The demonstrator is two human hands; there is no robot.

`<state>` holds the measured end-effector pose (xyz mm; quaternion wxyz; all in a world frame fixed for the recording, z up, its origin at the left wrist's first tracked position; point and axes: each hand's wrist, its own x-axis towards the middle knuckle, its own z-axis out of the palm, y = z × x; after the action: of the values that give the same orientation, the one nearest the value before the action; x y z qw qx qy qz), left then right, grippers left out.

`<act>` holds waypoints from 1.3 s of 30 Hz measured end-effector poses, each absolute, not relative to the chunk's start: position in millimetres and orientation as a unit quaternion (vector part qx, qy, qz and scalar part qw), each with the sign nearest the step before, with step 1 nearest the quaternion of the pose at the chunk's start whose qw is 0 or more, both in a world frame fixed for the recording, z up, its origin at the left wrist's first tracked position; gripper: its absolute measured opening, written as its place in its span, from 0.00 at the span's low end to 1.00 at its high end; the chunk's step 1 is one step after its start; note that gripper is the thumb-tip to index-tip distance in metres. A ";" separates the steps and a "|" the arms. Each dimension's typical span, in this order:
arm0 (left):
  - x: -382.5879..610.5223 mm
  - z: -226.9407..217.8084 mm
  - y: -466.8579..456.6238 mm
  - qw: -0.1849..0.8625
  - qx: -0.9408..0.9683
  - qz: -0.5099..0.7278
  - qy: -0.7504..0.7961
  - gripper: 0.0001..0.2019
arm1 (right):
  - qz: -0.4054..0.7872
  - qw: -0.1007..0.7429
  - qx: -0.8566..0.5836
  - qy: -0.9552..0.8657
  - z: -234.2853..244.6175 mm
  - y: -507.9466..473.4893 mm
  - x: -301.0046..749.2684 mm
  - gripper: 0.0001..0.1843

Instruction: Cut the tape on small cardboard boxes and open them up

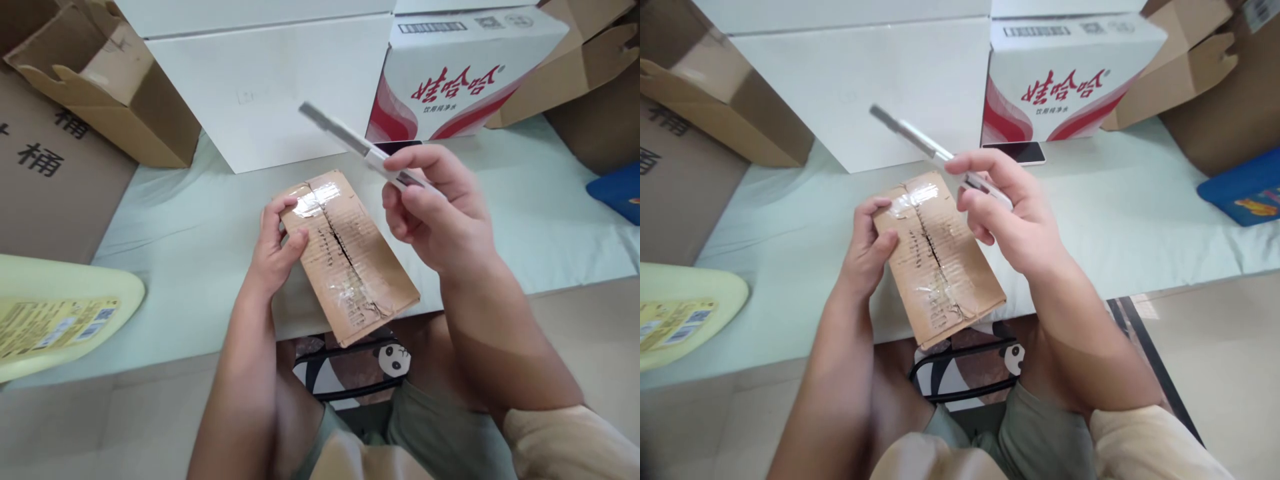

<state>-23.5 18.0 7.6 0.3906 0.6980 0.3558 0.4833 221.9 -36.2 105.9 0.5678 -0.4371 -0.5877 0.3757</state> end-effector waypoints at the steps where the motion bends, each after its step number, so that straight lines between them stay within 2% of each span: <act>1: -22.8 7.9 17.7 0.393 0.696 0.485 0.355 0.26 | 0.378 0.568 -0.428 -0.592 104.8 -37.8 220.5 0.19; 5: -21.8 9.6 16.8 0.403 0.692 0.483 0.354 0.25 | 0.292 0.587 -0.442 -0.613 94.7 -38.5 216.5 0.17; 8: -20.9 10.7 16.6 0.407 0.690 0.482 0.356 0.24 | 0.218 0.565 -0.470 -0.643 93.4 -40.6 212.2 0.13; 14: -19.2 10.1 17.7 0.407 0.692 0.478 0.356 0.25 | 0.166 0.532 -0.484 -0.675 99.8 -45.2 208.4 0.07; 20: -17.0 9.5 16.6 0.403 0.692 0.474 0.367 0.26 | 0.168 0.507 -0.503 -0.679 102.5 -48.9 204.7 0.07; 26: -14.5 6.9 15.8 0.391 0.690 0.480 0.376 0.27 | 0.171 0.514 -0.512 -0.666 105.0 -54.6 201.3 0.05; 39: -11.6 6.9 15.5 0.392 0.682 0.486 0.380 0.25 | 0.200 0.532 -0.535 -0.625 106.4 -58.5 199.1 0.07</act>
<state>-11.6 15.5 6.9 0.3921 0.6824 0.3798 0.4862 199.1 -58.5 106.4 0.5317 -0.5351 -0.6254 0.1999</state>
